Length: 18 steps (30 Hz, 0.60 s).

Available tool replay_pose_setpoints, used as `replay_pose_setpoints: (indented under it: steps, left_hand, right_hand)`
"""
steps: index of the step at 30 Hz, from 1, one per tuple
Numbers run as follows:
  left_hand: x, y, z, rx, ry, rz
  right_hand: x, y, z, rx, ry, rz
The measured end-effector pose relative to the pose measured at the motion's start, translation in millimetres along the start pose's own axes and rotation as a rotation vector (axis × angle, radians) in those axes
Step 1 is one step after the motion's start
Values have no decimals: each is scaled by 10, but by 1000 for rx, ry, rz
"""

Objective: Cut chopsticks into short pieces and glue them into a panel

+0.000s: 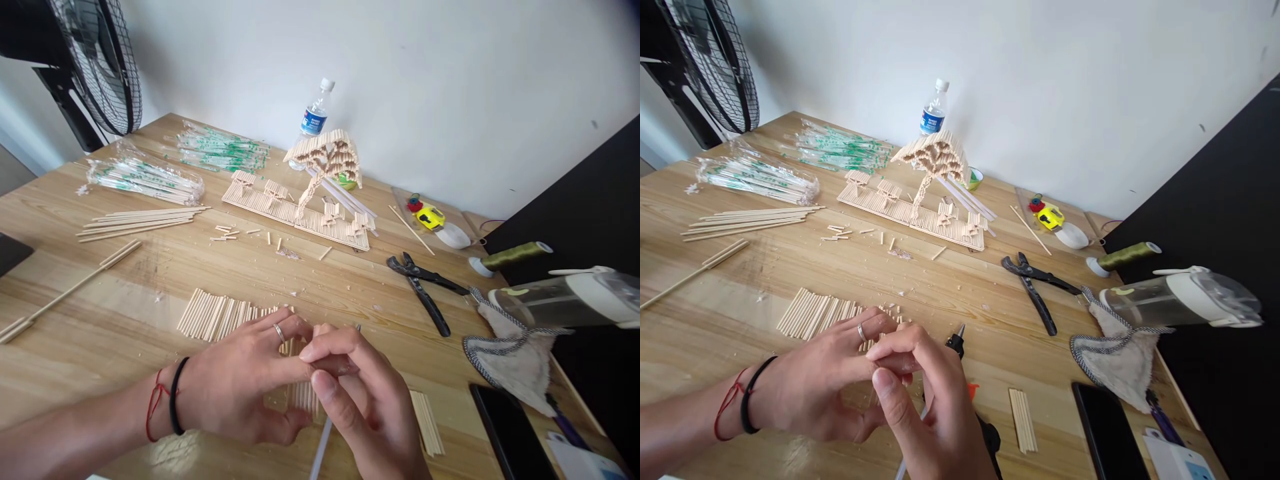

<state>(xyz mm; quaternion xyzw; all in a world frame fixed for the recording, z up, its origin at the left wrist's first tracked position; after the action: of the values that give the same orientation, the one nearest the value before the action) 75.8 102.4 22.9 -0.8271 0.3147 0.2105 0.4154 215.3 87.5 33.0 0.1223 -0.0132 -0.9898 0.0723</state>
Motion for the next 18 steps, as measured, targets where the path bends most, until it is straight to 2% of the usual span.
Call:
replay_pose_setpoints:
  steps: [13,18]
  left_hand:
    - [-1,-29,-20,-24,184,18]
    - [-51,-1,-23,-10,159,-84]
  right_hand:
    - [-3,-6,31,-55,53,-18]
    - [-79,-35,37,-103,-39,-56]
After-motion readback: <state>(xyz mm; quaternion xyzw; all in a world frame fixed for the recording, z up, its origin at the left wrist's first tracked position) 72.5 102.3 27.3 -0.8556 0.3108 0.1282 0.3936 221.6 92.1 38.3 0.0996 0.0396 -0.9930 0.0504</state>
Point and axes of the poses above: each hand's wrist, its own y-axis away from the middle knuckle, its own x-axis out of the palm, z = x × y, the point moved 6 cm from there along -y, towards the middle knuckle, and after that the axes turned 10 degrees about x, right-handed, at the moved point
